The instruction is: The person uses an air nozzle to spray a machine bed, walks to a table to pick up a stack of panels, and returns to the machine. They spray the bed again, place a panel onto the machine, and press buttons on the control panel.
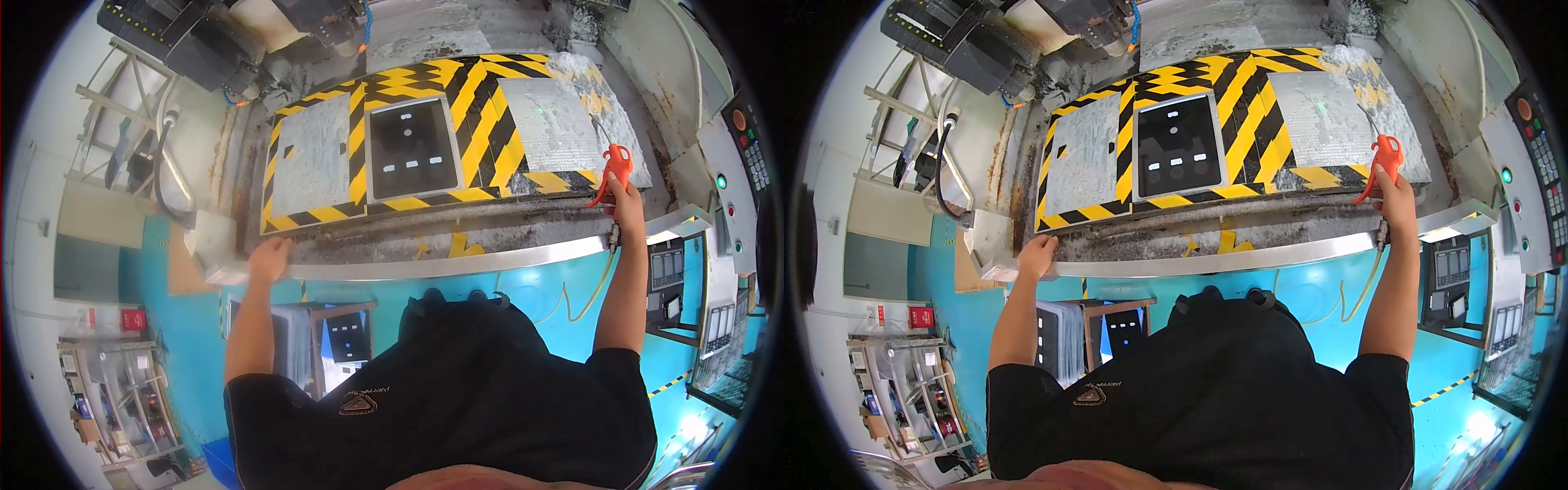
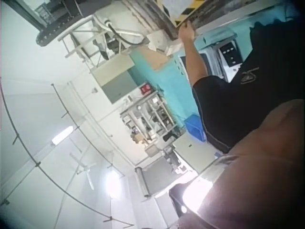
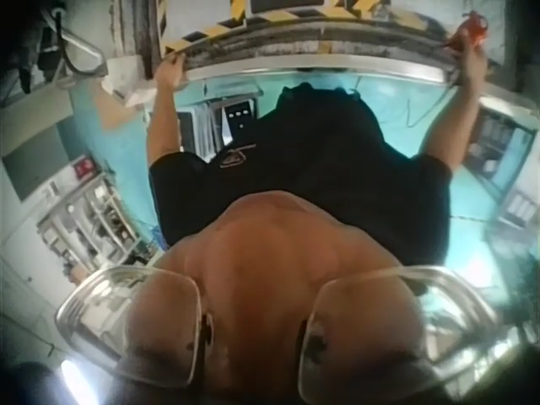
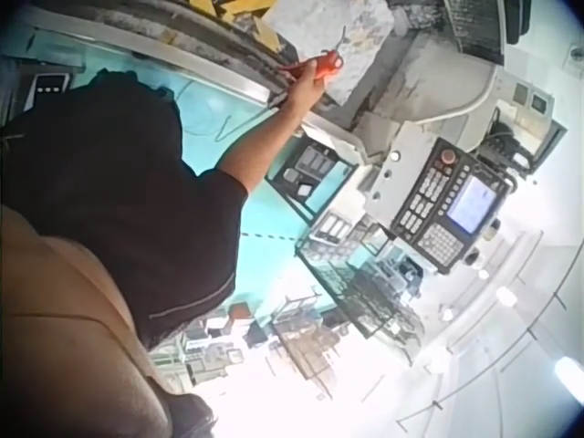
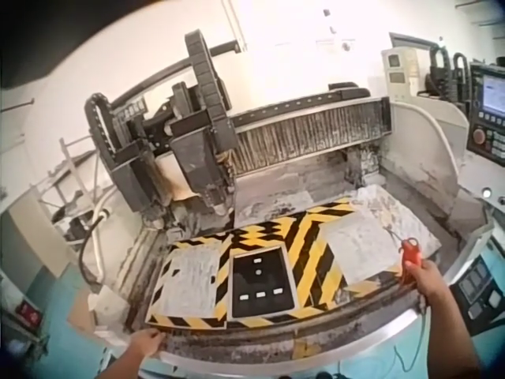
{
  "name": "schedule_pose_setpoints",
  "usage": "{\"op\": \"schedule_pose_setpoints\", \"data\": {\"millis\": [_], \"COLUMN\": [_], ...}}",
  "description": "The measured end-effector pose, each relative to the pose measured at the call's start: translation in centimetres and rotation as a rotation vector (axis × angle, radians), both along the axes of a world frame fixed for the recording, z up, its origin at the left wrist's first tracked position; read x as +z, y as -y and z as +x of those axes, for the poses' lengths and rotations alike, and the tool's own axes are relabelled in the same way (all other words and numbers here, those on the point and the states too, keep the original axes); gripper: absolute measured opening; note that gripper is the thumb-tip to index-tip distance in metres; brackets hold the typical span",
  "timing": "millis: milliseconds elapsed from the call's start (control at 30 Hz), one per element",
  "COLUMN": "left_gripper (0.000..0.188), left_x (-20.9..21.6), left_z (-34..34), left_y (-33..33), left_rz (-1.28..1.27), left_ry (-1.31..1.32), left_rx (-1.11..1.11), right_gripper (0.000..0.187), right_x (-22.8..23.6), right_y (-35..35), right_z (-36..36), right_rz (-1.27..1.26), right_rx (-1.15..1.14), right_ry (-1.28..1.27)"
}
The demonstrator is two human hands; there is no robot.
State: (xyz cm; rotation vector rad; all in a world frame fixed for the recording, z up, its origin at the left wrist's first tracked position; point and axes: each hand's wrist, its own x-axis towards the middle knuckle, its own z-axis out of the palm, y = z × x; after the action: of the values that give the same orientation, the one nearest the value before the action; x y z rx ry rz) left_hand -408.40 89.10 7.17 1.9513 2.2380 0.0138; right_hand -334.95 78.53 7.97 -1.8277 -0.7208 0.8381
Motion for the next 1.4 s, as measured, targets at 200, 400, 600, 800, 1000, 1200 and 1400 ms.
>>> {"op": "schedule_pose_setpoints", "data": {"millis": [200, 400, 600, 800, 1000, 1200, 1400], "left_gripper": [0.039, 0.042, 0.041, 0.04, 0.04, 0.04, 0.04], "left_x": [0.4, 1.8, 2.1, 1.8, 1.7, 1.7, 1.9], "left_z": [0.4, 1.3, 1.6, 1.3, 1.2, 1.0, 1.2], "left_y": [0.2, 0.3, 0.4, 0.3, 0.3, 0.2, 0.3], "left_rz": [0.018, -0.106, -0.099, -0.082, -0.065, -0.082, -0.081], "left_ry": [0.006, 0.003, 0.009, 0.005, -0.001, 0.001, 0.002], "left_rx": [0.002, 0.059, 0.062, 0.047, 0.044, 0.053, 0.057], "right_gripper": [0.044, 0.045, 0.044, 0.043, 0.043, 0.044, 0.046], "right_x": [0.3, 0.1, 0.1, 0.1, 0.2, 0.1, -0.1], "right_y": [0.1, 0.1, 0.1, -0.1, 0.0, 0.0, -0.1], "right_z": [-0.3, -0.1, 0.0, 0.0, 0.0, 0.0, 0.4], "right_rz": [-0.002, -0.003, -0.001, -0.005, -0.002, -0.011, -0.027], "right_rx": [0.006, 0.007, 0.012, 0.005, 0.008, 0.009, 0.011], "right_ry": [0.015, 0.012, 0.002, 0.008, 0.007, 0.02, 0.012]}}
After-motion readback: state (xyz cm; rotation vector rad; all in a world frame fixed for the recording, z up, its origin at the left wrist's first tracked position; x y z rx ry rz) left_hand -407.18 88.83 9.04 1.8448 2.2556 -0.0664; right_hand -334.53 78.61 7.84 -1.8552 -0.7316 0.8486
